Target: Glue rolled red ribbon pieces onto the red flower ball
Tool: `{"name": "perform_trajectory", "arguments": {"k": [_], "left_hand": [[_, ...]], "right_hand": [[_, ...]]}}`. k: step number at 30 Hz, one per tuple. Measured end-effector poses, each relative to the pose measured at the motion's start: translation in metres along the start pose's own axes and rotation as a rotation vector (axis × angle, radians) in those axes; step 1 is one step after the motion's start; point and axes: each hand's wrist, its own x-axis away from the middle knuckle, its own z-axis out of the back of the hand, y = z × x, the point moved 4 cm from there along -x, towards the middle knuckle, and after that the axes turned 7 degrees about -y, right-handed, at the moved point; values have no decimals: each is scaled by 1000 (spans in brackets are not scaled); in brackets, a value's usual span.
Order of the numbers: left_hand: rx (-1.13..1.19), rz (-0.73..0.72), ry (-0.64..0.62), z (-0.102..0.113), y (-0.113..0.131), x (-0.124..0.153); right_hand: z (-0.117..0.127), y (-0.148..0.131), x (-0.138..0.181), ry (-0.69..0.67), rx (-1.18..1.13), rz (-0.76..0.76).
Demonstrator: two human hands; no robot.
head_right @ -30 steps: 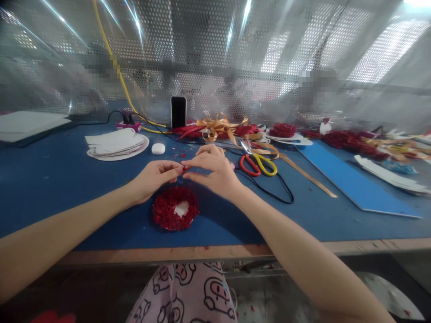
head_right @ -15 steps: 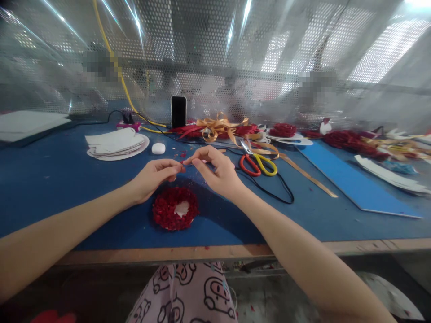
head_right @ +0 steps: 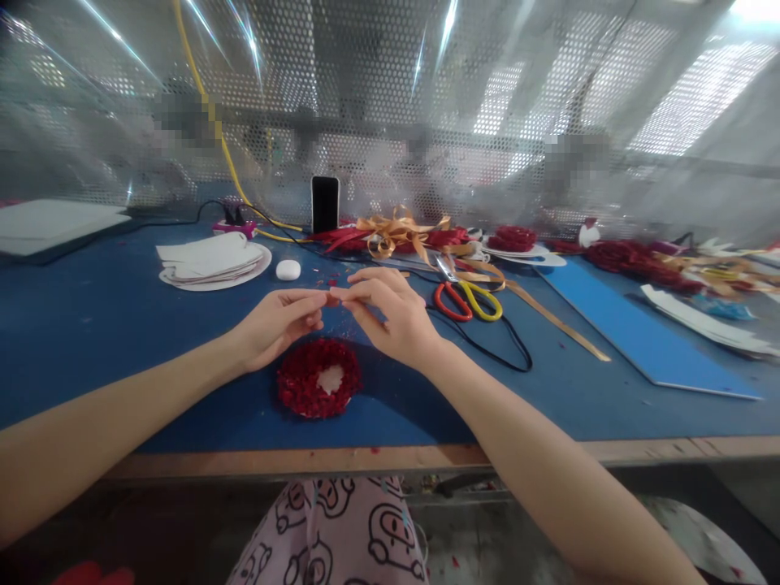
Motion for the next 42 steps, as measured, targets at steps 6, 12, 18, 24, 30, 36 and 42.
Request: {"name": "perform_trajectory", "arguments": {"k": [6, 12, 18, 24, 30, 36, 42], "left_hand": [[-92, -45, -41, -5, 4, 4], [-45, -32, -77, -10, 5, 4], [55, -65, 57, 4, 10, -1], [-316, -107, 174, 11, 14, -2], [-346, -42, 32, -4, 6, 2], [-258, -47, 23, -6, 1, 3], [-341, -144, 5, -3, 6, 3]], "right_hand": [[-3, 3, 2, -9, -75, -119], [-5, 3, 2, 5, -115, -157], [1, 3, -3, 59, -59, -149], [2, 11, -5, 73, -84, -276], [-5, 6, -2, 50, 29, -192], [-7, 4, -1, 20, 129, -63], [-5, 0, -2, -27, 15, -67]]}}
